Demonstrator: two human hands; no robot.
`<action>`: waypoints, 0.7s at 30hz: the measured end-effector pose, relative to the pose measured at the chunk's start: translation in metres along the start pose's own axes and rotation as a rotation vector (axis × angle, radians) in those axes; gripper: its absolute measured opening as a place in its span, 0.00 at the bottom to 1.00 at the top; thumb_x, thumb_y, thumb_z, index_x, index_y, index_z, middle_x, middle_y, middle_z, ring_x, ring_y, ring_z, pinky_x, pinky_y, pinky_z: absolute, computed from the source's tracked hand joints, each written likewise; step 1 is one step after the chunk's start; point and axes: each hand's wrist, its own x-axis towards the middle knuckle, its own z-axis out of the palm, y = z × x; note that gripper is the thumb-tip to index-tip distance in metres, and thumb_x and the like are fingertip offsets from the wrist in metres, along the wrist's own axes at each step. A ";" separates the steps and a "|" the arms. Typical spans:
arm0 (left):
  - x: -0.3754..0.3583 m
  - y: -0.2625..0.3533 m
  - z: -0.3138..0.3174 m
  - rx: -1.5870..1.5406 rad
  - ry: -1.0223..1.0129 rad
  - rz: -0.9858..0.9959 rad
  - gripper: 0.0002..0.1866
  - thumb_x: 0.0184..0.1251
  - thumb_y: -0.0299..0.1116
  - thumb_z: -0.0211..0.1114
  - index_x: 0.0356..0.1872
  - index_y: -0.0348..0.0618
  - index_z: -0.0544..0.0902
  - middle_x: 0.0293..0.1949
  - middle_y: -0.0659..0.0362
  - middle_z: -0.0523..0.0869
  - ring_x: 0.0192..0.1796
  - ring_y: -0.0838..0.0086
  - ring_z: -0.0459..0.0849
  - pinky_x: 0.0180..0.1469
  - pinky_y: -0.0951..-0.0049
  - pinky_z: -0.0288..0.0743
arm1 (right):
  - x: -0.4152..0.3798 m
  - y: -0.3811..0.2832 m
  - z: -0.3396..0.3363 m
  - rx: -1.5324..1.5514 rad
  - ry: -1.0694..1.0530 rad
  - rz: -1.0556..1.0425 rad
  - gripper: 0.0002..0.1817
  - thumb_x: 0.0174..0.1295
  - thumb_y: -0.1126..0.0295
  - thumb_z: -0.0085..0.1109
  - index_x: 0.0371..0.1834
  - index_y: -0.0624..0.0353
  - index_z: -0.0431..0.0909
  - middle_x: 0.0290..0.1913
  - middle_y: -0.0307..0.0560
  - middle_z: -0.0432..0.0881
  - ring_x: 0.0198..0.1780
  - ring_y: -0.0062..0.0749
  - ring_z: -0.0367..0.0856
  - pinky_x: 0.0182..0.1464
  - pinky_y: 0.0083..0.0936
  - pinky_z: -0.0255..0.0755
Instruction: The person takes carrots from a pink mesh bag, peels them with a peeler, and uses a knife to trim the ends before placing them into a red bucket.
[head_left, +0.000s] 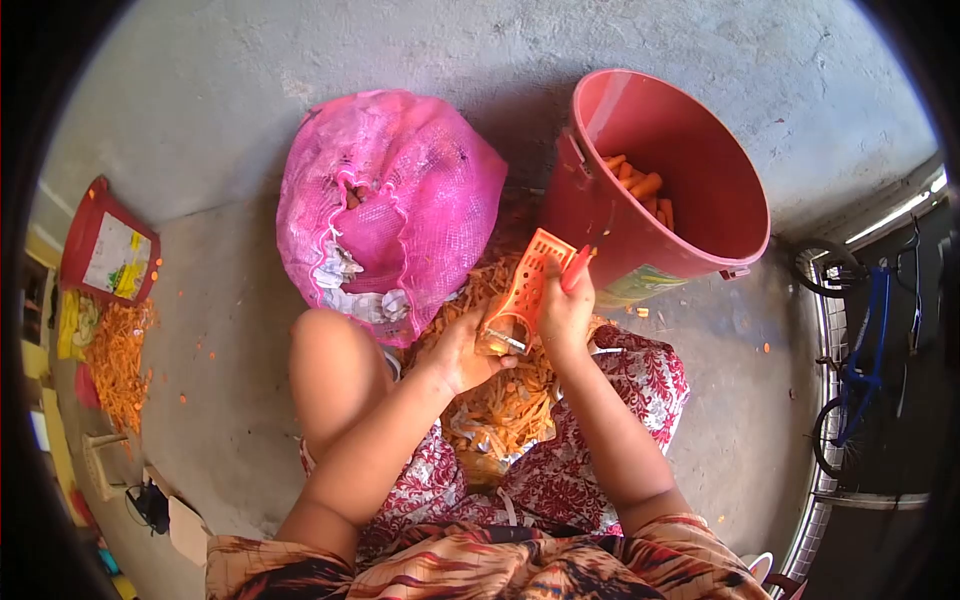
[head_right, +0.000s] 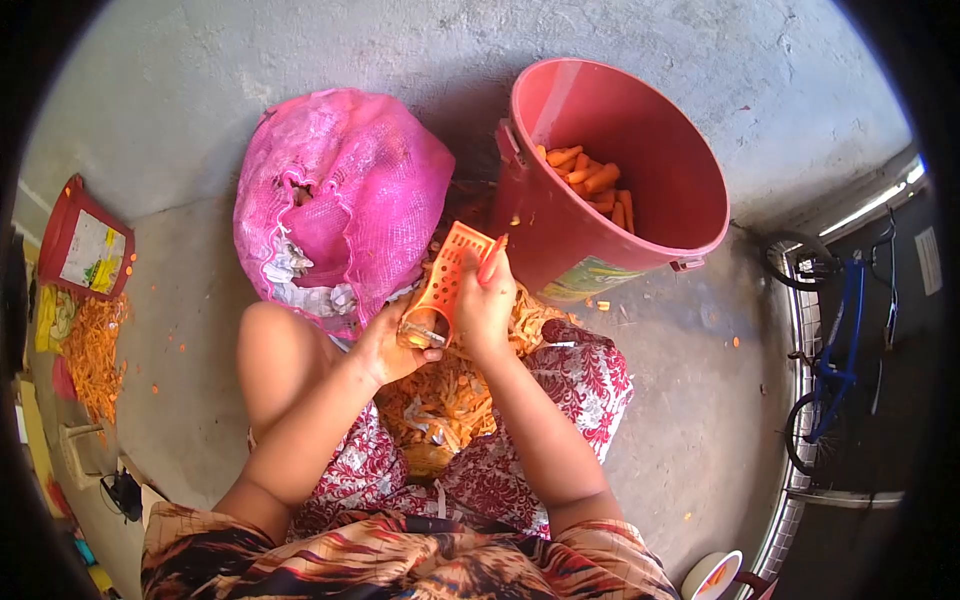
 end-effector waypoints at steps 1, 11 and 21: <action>0.002 -0.001 -0.004 0.001 -0.062 -0.005 0.14 0.64 0.44 0.45 0.42 0.50 0.74 0.30 0.64 0.78 0.30 0.74 0.75 0.27 0.73 0.65 | -0.002 -0.006 0.001 -0.065 -0.001 -0.055 0.05 0.60 0.73 0.48 0.32 0.63 0.67 0.22 0.38 0.70 0.24 0.19 0.65 0.26 0.20 0.63; -0.004 -0.006 -0.001 0.098 -0.068 -0.101 0.16 0.65 0.48 0.46 0.42 0.49 0.72 0.29 0.63 0.75 0.29 0.77 0.73 0.27 0.76 0.66 | 0.007 0.028 -0.009 -0.164 0.068 -0.192 0.04 0.61 0.73 0.47 0.30 0.60 0.69 0.21 0.32 0.69 0.22 0.13 0.62 0.24 0.14 0.59; -0.006 -0.004 -0.009 0.086 0.011 -0.093 0.16 0.63 0.47 0.47 0.41 0.48 0.73 0.36 0.58 0.77 0.34 0.69 0.74 0.30 0.72 0.67 | 0.007 0.004 -0.013 0.163 0.030 0.106 0.04 0.60 0.72 0.49 0.31 0.60 0.69 0.22 0.31 0.69 0.23 0.12 0.63 0.24 0.13 0.60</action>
